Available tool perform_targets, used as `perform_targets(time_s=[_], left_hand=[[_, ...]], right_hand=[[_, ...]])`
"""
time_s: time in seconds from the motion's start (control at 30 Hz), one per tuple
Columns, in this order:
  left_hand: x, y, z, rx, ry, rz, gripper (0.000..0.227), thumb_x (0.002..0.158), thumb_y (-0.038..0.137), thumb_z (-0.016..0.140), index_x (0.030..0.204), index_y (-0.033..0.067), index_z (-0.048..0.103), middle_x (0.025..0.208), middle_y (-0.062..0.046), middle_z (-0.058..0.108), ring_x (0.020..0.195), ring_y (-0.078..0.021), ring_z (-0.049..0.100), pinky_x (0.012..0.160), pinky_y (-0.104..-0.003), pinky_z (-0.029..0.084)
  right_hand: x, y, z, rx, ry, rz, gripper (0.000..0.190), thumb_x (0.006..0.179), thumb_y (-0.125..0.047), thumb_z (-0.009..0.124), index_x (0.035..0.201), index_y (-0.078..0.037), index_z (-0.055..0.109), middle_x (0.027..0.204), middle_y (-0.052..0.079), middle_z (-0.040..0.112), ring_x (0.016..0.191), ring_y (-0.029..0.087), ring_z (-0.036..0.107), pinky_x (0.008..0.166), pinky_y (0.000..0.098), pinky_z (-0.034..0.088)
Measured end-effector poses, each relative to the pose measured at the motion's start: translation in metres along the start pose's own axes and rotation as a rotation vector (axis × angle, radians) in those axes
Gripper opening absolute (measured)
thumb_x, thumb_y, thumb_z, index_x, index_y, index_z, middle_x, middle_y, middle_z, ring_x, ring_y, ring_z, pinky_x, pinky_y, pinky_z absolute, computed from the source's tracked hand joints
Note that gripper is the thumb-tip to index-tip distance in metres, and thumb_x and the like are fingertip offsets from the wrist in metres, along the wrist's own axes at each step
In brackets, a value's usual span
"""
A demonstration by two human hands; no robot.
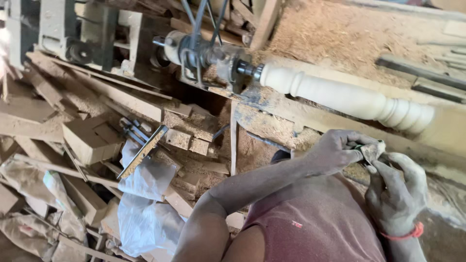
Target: The person sands a rotating wooden component on a lathe. They apply a piece of sandpaper to various sections of the spinning wood, use a small hand tool to detail a groove, and then resume sanding with another piece of paper.
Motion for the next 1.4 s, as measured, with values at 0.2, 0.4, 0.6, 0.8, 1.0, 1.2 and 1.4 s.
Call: perform_targets(time_s=[0.2,0.4,0.6,0.8,1.0,1.2,1.4], left_hand=[[0.003,0.009,-0.006,-0.604,0.004,0.078,0.028,0.112,0.015,0.067,0.132,-0.0035,0.061,0.112,-0.01,0.075,0.095,-0.0138,0.069,0.089,-0.03,0.058],[-0.002,0.033,-0.011,-0.167,0.217,0.038,0.034,0.102,0.017,0.068,0.13,-0.0017,0.061,0.115,-0.014,0.077,0.114,-0.0151,0.072,0.1,-0.029,0.058],[-0.002,0.045,-0.013,-0.055,0.249,-0.077,0.037,0.102,0.017,0.066,0.138,0.007,0.065,0.12,-0.008,0.078,0.103,-0.0148,0.074,0.087,-0.032,0.064],[0.004,0.046,-0.011,0.007,0.319,0.181,0.025,0.104,0.012,0.066,0.127,0.0052,0.07,0.115,-0.008,0.078,0.109,-0.0106,0.073,0.101,-0.028,0.061],[-0.005,0.051,-0.023,-0.128,0.165,-0.039,0.029,0.102,0.006,0.059,0.129,0.0027,0.069,0.119,-0.01,0.076,0.096,-0.0127,0.074,0.084,-0.028,0.066],[-0.014,0.057,-0.032,0.098,0.204,0.046,0.017,0.098,-0.001,0.067,0.113,0.0007,0.074,0.108,-0.009,0.08,0.1,-0.0157,0.077,0.091,-0.029,0.063],[-0.006,0.052,-0.036,0.24,0.069,-0.278,0.01,0.097,0.007,0.066,0.103,0.0072,0.073,0.098,-0.006,0.079,0.077,-0.0139,0.079,0.06,-0.031,0.065]], right_hand=[[0.018,-0.018,0.015,-0.202,-0.062,-0.126,0.02,0.097,-0.006,0.08,0.115,-0.011,0.074,0.129,0.011,0.067,0.108,0.027,0.063,0.092,0.0374,0.051],[0.025,-0.024,0.019,-0.263,-0.081,-0.217,0.021,0.095,-0.015,0.078,0.116,-0.012,0.073,0.132,0.009,0.068,0.112,0.025,0.065,0.095,0.0376,0.051],[0.027,-0.034,0.012,-0.111,0.09,-0.202,0.032,0.094,-0.011,0.084,0.122,-0.006,0.07,0.127,0.016,0.064,0.113,0.034,0.064,0.096,0.0438,0.054],[0.019,-0.015,0.013,-0.214,-0.011,-0.04,0.031,0.1,-0.009,0.08,0.13,-0.009,0.072,0.128,0.016,0.061,0.102,0.026,0.062,0.087,0.0352,0.055],[0.037,-0.034,0.012,0.035,-0.164,0.108,0.043,0.097,-0.005,0.074,0.138,-0.009,0.061,0.123,0.017,0.067,0.102,0.035,0.069,0.076,0.0403,0.055],[0.042,-0.045,0.005,0.024,-0.312,0.213,0.055,0.083,-0.017,0.075,0.135,-0.011,0.063,0.101,0.012,0.065,0.083,0.033,0.067,0.067,0.0453,0.054],[0.043,-0.05,0.005,0.026,-0.348,0.318,0.053,0.085,-0.021,0.072,0.136,-0.012,0.062,0.111,0.015,0.062,0.081,0.034,0.067,0.064,0.0448,0.055]])
Point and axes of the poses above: each hand's wrist, its own x-axis towards the middle knuckle, its own z-axis out of the palm, y = z × x, the point moved 4 cm from there along x, towards the middle knuckle
